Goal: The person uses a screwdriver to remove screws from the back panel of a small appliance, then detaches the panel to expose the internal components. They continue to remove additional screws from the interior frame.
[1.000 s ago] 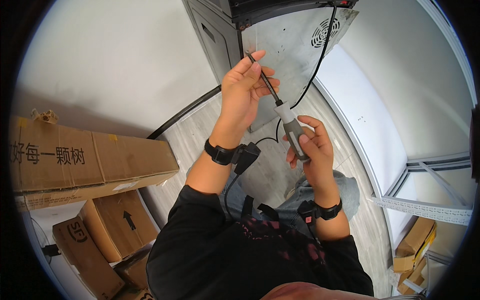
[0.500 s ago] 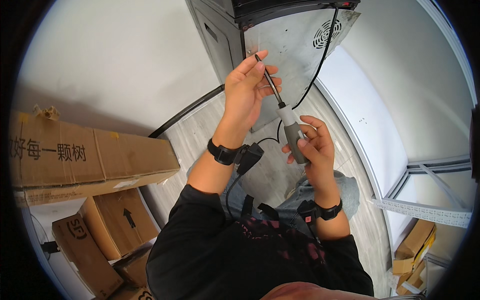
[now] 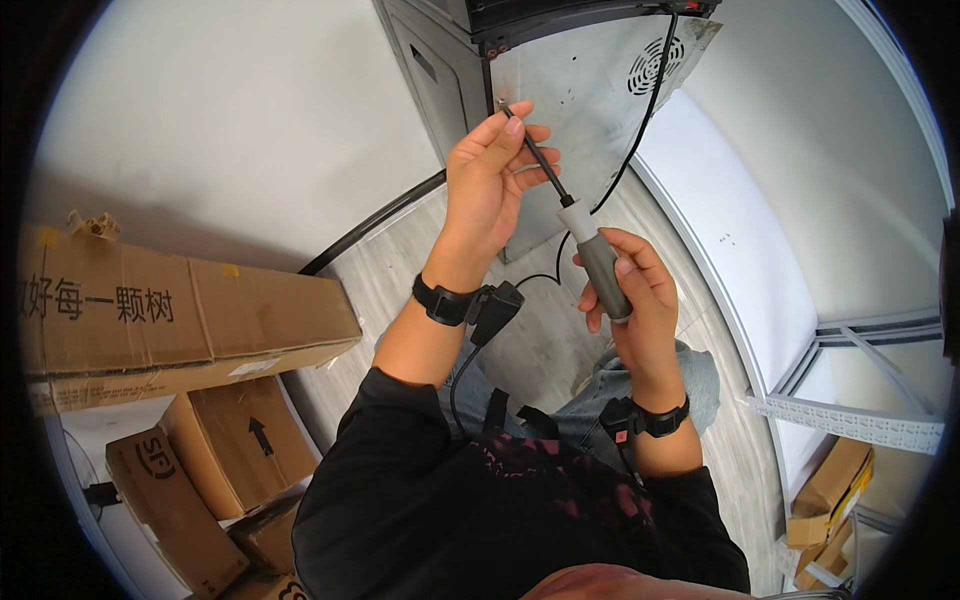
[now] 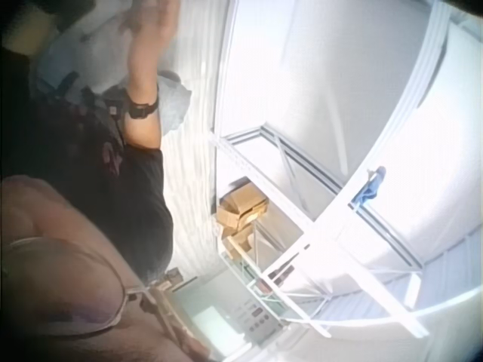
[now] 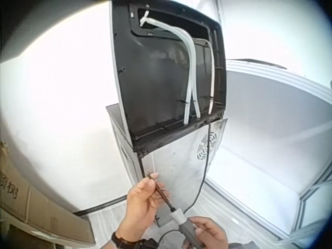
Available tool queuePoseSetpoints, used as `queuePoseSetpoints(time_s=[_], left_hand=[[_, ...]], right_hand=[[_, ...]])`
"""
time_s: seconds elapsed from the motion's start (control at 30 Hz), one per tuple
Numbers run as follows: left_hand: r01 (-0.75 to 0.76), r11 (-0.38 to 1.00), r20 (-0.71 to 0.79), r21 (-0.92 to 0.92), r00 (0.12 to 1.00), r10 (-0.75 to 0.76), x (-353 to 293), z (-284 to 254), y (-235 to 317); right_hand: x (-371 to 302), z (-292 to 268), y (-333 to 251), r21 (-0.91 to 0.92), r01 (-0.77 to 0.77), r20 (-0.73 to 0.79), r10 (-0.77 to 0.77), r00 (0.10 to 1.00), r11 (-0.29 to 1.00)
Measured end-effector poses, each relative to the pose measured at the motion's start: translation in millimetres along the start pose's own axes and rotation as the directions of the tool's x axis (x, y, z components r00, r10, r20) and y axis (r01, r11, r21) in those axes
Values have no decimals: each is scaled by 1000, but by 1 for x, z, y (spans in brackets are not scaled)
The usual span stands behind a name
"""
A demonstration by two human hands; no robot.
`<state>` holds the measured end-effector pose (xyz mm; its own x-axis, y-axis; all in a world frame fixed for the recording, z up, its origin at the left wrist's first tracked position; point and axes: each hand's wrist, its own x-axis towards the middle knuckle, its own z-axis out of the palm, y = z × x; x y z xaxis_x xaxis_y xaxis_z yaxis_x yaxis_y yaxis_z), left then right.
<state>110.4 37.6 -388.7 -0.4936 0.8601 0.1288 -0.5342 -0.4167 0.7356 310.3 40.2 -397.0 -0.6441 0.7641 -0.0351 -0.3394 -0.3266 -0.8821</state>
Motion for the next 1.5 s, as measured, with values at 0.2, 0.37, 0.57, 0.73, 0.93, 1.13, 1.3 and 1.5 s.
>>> queuePoseSetpoints(time_s=[0.2,0.37,0.57,0.73,0.93,1.13,1.3,1.5], left_hand=[[9,1000,-27,27,1000,-8,-1,3,1],[37,992,-25,124,999,-34,0,1,4],[10,994,-20,106,1000,-8,1,-1,3],[36,994,-59,99,998,-30,-2,5,6],[44,982,-56,182,998,-34,3,-1,6],[27,988,-42,150,999,-21,1,1,6],[38,987,-68,157,997,-28,-1,6,10],[39,997,-43,69,998,-36,2,2,7]], right_hand=[[0,2,5,-328,179,-53,-207,977,928],[3,0,11,-728,425,112,-518,848,538],[3,-2,-13,79,-73,18,72,997,994],[4,1,4,-131,-14,-16,12,1000,991],[9,4,20,-460,246,13,-271,963,853],[11,-3,-2,56,-251,69,247,966,966],[12,1,16,-334,75,-3,-80,997,940],[11,1,21,-391,162,4,-174,985,906]])
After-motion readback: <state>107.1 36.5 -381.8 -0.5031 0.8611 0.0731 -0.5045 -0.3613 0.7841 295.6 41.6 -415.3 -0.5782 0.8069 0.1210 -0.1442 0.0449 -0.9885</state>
